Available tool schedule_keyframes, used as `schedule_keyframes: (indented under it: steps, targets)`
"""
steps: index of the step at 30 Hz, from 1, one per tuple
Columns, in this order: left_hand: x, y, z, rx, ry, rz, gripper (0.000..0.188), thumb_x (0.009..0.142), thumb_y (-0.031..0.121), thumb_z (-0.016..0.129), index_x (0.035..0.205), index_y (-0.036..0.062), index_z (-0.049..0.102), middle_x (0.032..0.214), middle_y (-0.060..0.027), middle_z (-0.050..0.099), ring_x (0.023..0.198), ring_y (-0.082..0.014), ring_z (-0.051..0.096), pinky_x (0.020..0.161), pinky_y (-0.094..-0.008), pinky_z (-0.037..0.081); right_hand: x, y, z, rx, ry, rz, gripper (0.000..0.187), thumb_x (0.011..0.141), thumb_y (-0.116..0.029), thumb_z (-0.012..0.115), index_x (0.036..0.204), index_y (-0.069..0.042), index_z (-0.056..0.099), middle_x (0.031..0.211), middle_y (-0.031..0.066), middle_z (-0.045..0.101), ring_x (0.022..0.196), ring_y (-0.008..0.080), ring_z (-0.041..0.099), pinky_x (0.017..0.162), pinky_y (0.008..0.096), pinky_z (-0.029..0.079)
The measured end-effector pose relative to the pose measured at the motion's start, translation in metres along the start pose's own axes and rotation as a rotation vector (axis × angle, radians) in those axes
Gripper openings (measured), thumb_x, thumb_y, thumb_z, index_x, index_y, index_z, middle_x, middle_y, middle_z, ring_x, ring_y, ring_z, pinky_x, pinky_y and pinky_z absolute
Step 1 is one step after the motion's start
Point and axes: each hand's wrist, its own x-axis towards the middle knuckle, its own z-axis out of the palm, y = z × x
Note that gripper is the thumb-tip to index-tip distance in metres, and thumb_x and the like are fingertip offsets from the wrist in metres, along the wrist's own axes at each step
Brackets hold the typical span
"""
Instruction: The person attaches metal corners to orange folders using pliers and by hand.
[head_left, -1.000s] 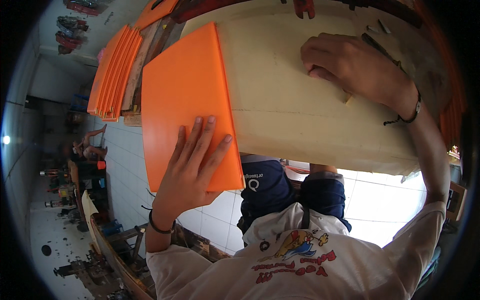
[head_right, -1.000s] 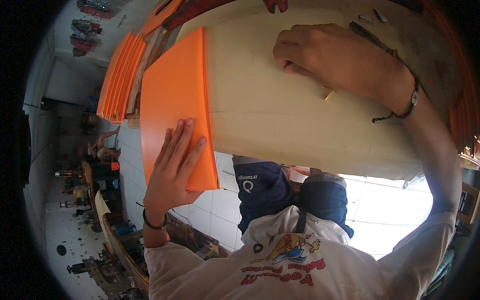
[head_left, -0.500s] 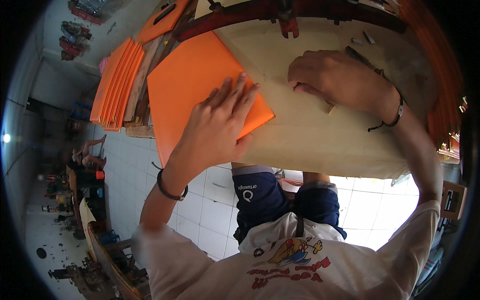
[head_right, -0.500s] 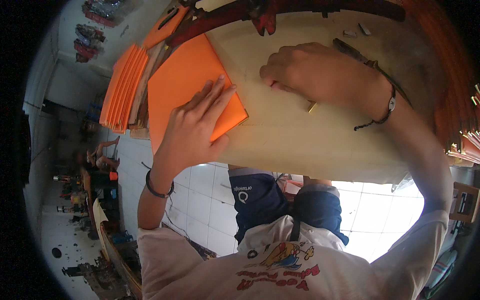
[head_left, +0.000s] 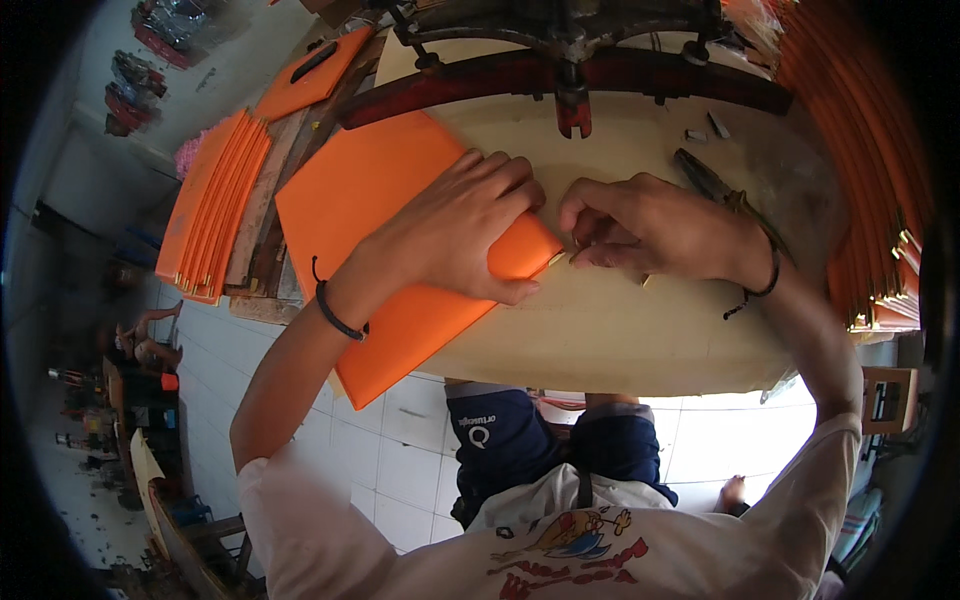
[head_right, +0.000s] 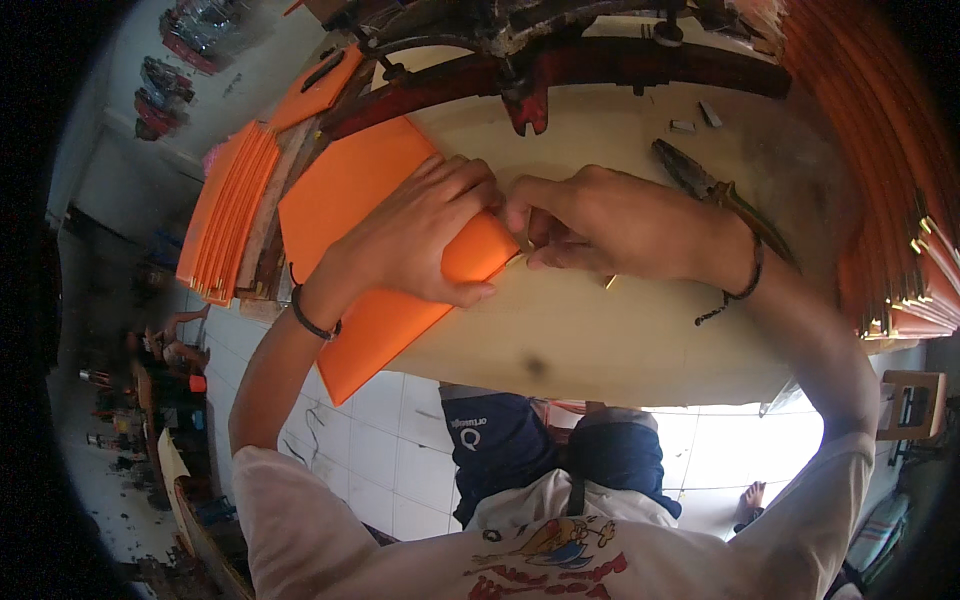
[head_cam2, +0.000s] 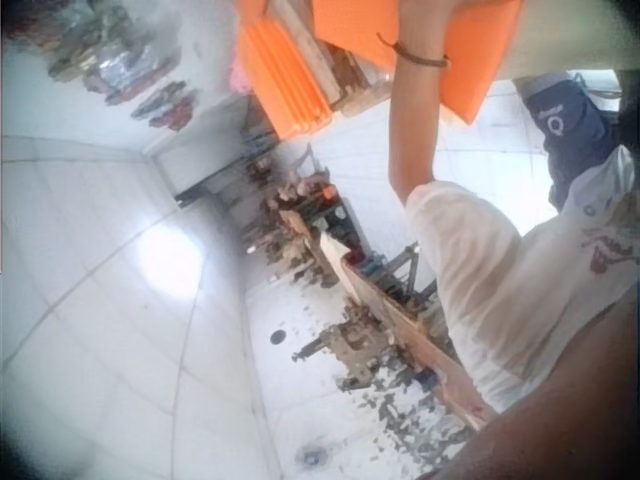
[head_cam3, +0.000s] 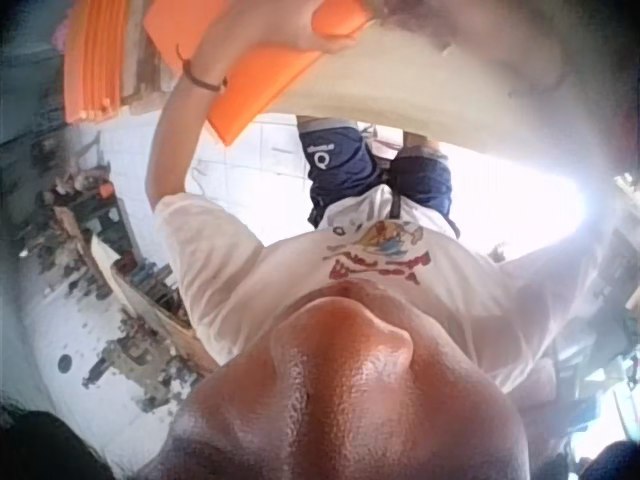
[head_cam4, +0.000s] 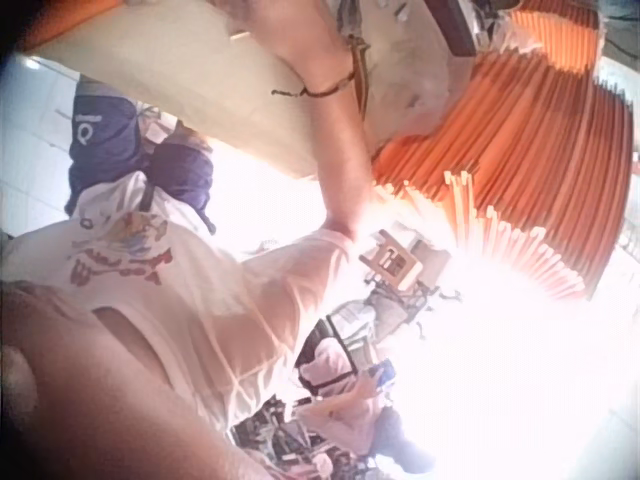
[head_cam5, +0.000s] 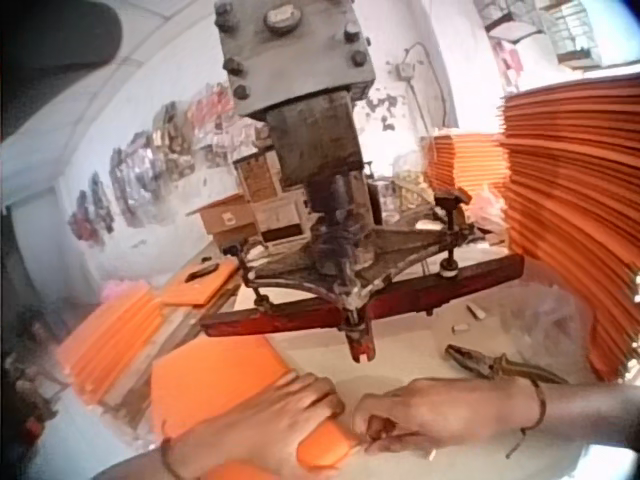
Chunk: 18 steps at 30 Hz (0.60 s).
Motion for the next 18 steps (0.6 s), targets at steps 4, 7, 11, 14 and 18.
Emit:
schedule_keyframes:
  steps: [4, 7, 11, 14, 18]
  targets:
    - [0.013, -0.011, 0.008, -0.105, 0.062, 0.058, 0.058, 0.070, 0.047, 0.080, 0.101, 0.0019, 0.063, 0.106, -0.0122, 0.060, 0.105, -0.0313, 0.056, 0.095, -0.0429, 0.044, 0.001, 0.010, -0.002, -0.016, 0.050, -0.039, 0.021, 0.092, -0.013, 0.072, 0.101, 0.000, 0.059, 0.084, 0.0144, 0.071, 0.073, 0.0246, 0.071, 0.065, 0.0374, 0.055]
    - [0.013, -0.017, 0.009, -0.209, 0.063, 0.038, 0.053, 0.067, 0.043, 0.083, 0.096, 0.0039, 0.062, 0.101, -0.0103, 0.060, 0.100, -0.0309, 0.056, 0.092, -0.0421, 0.044, 0.002, 0.015, -0.003, -0.014, 0.095, -0.027, 0.021, 0.090, -0.012, 0.075, 0.097, 0.002, 0.060, 0.083, 0.0133, 0.071, 0.073, 0.0233, 0.071, 0.067, 0.0363, 0.055]
    - [0.011, -0.021, 0.010, -0.261, 0.118, 0.065, 0.049, 0.063, 0.037, 0.087, 0.091, 0.0063, 0.061, 0.096, -0.0079, 0.059, 0.093, -0.0293, 0.057, 0.086, -0.0402, 0.044, 0.004, 0.015, -0.003, -0.013, 0.111, -0.053, 0.020, 0.088, -0.012, 0.077, 0.092, 0.001, 0.062, 0.080, 0.0113, 0.069, 0.073, 0.0213, 0.070, 0.067, 0.0356, 0.053]
    - [0.012, -0.022, 0.009, -0.285, 0.149, 0.068, 0.052, 0.061, 0.038, 0.088, 0.092, 0.0059, 0.061, 0.096, -0.0079, 0.058, 0.093, -0.0285, 0.056, 0.084, -0.0389, 0.042, 0.003, 0.016, 0.001, -0.007, 0.146, -0.024, 0.017, 0.088, -0.009, 0.076, 0.092, 0.000, 0.063, 0.079, 0.0108, 0.067, 0.071, 0.0228, 0.068, 0.066, 0.0363, 0.052]
    - [0.014, -0.020, 0.006, -0.220, 0.137, 0.076, 0.056, 0.060, 0.039, 0.088, 0.093, 0.0048, 0.060, 0.095, -0.0082, 0.058, 0.092, -0.0276, 0.056, 0.082, -0.0373, 0.039, 0.004, 0.015, 0.004, -0.037, 0.183, -0.145, 0.016, 0.087, -0.008, 0.076, 0.091, -0.001, 0.062, 0.078, 0.0110, 0.065, 0.069, 0.0256, 0.066, 0.065, 0.0369, 0.051]
